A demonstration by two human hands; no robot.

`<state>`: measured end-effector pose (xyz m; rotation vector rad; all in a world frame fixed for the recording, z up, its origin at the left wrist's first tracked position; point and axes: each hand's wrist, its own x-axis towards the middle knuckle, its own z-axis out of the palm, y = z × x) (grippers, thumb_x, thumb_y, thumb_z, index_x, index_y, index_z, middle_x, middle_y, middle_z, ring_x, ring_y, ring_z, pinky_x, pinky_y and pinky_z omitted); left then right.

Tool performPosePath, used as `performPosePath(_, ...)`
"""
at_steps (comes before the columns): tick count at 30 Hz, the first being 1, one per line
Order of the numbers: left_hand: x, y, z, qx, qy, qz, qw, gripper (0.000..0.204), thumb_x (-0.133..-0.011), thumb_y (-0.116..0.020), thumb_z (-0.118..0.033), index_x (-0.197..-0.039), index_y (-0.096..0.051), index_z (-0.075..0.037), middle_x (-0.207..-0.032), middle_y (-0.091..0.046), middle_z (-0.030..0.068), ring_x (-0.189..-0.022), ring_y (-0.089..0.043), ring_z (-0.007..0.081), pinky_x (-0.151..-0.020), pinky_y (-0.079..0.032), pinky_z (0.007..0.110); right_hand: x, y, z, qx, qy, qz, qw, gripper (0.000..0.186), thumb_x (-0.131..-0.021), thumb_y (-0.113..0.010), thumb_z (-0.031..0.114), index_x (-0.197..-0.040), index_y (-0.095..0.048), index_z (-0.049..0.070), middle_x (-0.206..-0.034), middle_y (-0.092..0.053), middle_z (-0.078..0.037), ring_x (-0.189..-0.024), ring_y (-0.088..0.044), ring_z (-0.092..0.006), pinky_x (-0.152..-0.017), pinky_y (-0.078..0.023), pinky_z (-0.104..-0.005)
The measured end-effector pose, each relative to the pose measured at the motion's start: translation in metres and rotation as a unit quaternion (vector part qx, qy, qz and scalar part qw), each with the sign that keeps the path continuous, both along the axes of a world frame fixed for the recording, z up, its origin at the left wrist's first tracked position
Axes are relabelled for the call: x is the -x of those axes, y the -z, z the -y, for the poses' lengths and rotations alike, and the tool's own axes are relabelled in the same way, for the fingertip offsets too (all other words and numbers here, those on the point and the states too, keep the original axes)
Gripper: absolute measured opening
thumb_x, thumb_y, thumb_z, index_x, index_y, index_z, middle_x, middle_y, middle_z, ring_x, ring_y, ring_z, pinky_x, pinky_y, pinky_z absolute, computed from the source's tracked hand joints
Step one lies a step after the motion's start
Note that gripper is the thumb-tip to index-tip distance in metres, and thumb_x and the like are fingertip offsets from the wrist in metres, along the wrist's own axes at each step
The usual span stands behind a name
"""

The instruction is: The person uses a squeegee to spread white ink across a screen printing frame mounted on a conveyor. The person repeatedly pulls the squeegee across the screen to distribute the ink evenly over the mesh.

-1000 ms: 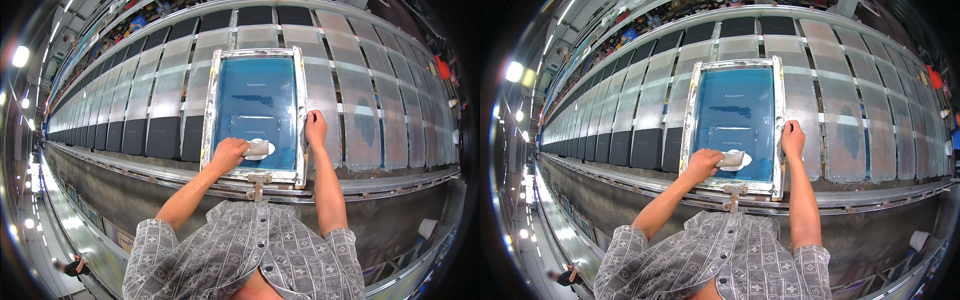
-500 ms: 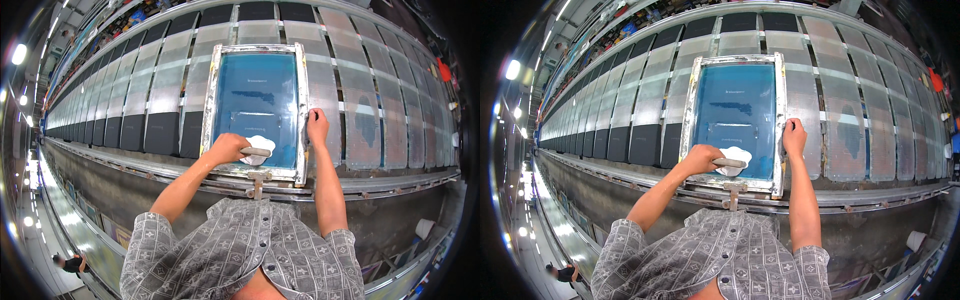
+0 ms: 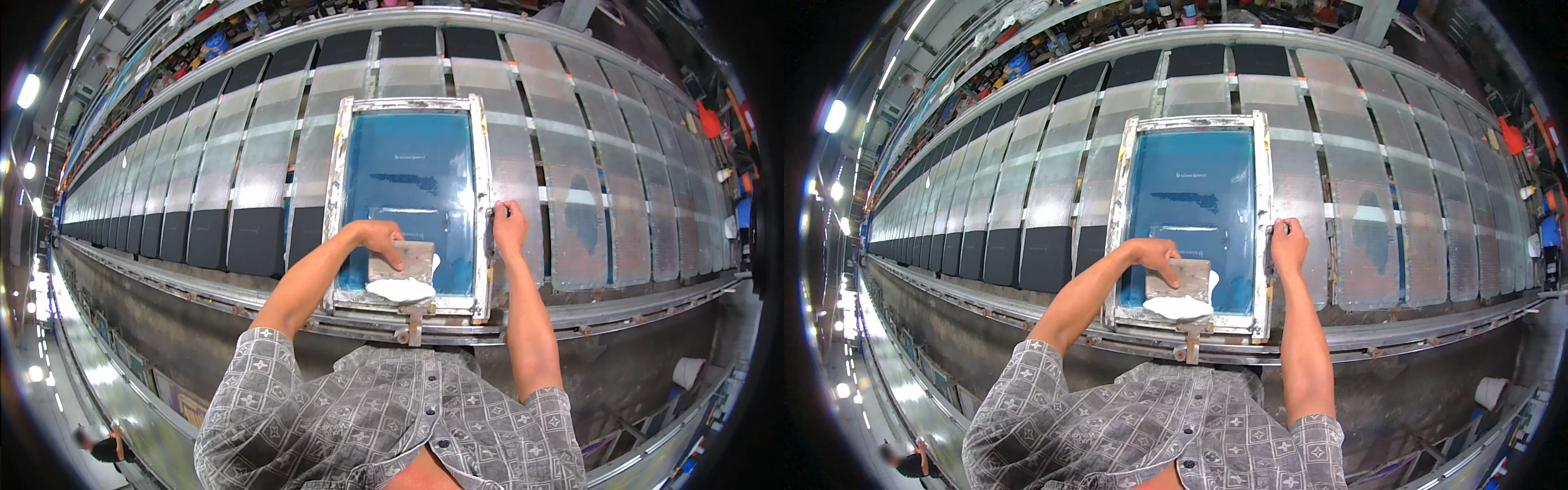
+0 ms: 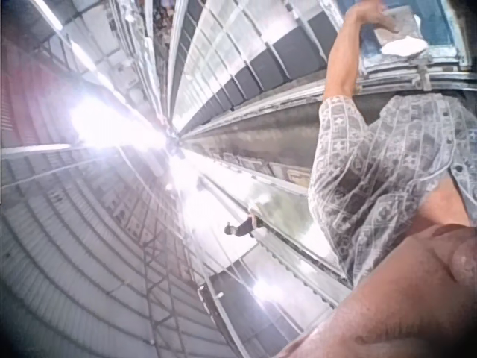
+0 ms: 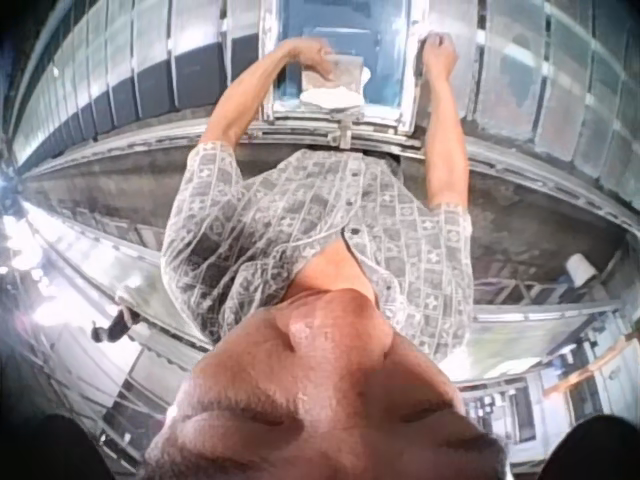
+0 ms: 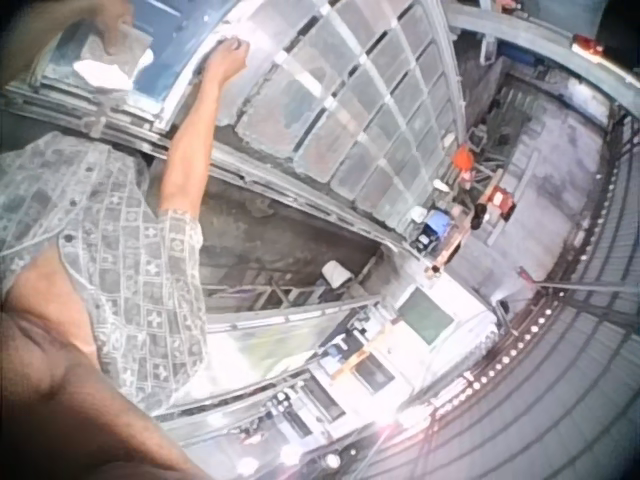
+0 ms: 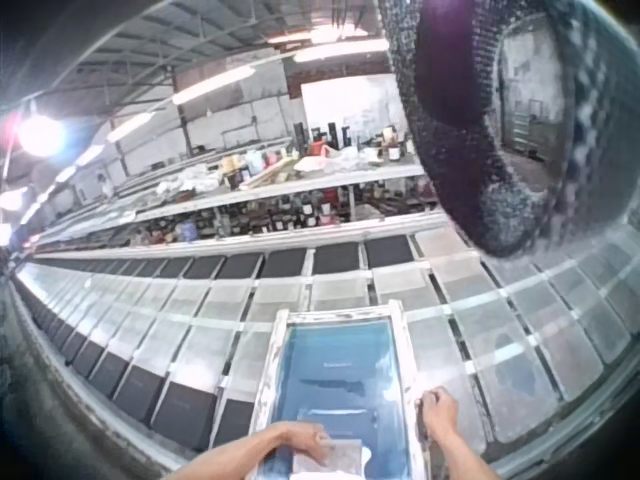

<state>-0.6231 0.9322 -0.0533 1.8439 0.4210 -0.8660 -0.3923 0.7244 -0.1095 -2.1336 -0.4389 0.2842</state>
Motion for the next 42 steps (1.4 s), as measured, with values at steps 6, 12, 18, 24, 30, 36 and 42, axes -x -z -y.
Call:
performPosePath(6, -0.015, -0.069, -0.023, -0.165, -0.053, 0.131, 0.976, 0.035, -0.067, -0.083, -0.024, -0.095, -0.074, -0.005, -0.088, -0.073, 0.0101, -0.074, -0.068, 0.0215, -0.069, -0.052, 0.033, 0.001, -0.015, 0.005, -0.018, 0.008, 0.014, 1.000, 0.026, -0.089, -0.062, 0.029, -0.091, -0.065, 0.003, -0.079, -0.068, -0.021, -0.071, -0.065, -0.0375, -0.067, -0.048, -0.0428)
performPosePath(12, 0.010, -0.020, 0.020, -0.412, -0.105, 0.418, 0.803, 0.014, -0.068, -0.071, -0.009, -0.082, -0.072, -0.011, -0.087, -0.070, 0.0057, -0.080, -0.065, 0.0302, -0.069, -0.051, 0.041, 0.002, -0.007, -0.001, -0.049, 0.000, 0.024, 0.998, 0.025, -0.089, -0.063, 0.028, -0.092, -0.065, 0.003, -0.079, -0.068, -0.020, -0.071, -0.065, -0.0366, -0.067, -0.048, -0.0426)
performPosePath(18, 0.088, 0.007, 0.124, -0.480, -0.050, 0.453, 0.750, 0.042, -0.060, -0.071, -0.001, -0.101, -0.066, -0.009, -0.100, -0.068, 0.0059, -0.075, -0.061, 0.0240, -0.063, -0.046, 0.037, 0.000, -0.006, 0.001, -0.032, 0.010, -0.001, 0.999, 0.024, -0.090, -0.063, 0.027, -0.092, -0.065, 0.003, -0.080, -0.068, -0.019, -0.072, -0.065, -0.0349, -0.068, -0.048, -0.0423)
performPosePath(24, 0.069, -0.034, 0.112, -0.451, -0.028, 0.350, 0.821, 0.041, -0.062, -0.072, -0.008, -0.102, -0.064, -0.009, -0.092, -0.065, 0.0051, -0.084, -0.061, 0.0251, -0.074, -0.043, 0.039, 0.002, -0.007, 0.004, -0.050, 0.012, 0.019, 0.999, 0.025, -0.089, -0.063, 0.027, -0.091, -0.065, 0.002, -0.077, -0.068, -0.018, -0.069, -0.064, -0.0313, -0.066, -0.047, -0.0408)
performPosePath(30, 0.058, -0.028, 0.107, -0.466, -0.002, 0.273, 0.842, 0.029, -0.063, -0.074, -0.014, -0.092, -0.068, -0.010, -0.090, -0.064, 0.0060, -0.083, -0.063, 0.0249, -0.073, -0.047, 0.039, 0.005, -0.015, 0.002, -0.016, 0.013, 0.008, 1.000, 0.027, -0.090, -0.062, 0.029, -0.092, -0.066, 0.003, -0.076, -0.067, -0.018, -0.068, -0.063, -0.0298, -0.066, -0.047, -0.0393)
performPosePath(36, 0.031, -0.050, 0.067, -0.404, 0.003, 0.237, 0.884, 0.021, -0.068, -0.078, -0.025, -0.085, -0.075, -0.013, -0.079, -0.069, 0.0071, -0.074, -0.064, 0.0282, -0.076, -0.044, 0.040, -0.011, 0.007, 0.004, 0.016, -0.034, 0.017, 0.999, 0.027, -0.090, -0.062, 0.031, -0.095, -0.066, 0.004, -0.081, -0.068, -0.020, -0.075, -0.064, -0.0393, -0.071, -0.049, -0.0427)
performPosePath(42, -0.020, -0.037, 0.005, -0.429, 0.010, 0.281, 0.858, 0.023, -0.068, -0.078, -0.028, -0.087, -0.076, -0.016, -0.076, -0.069, 0.0078, -0.073, -0.064, 0.0287, -0.076, -0.042, 0.039, -0.016, 0.005, 0.011, 0.037, -0.031, -0.094, 0.994, 0.027, -0.092, -0.061, 0.029, -0.095, -0.064, 0.002, -0.082, -0.067, -0.018, -0.076, -0.063, -0.0323, -0.072, -0.048, -0.0397)
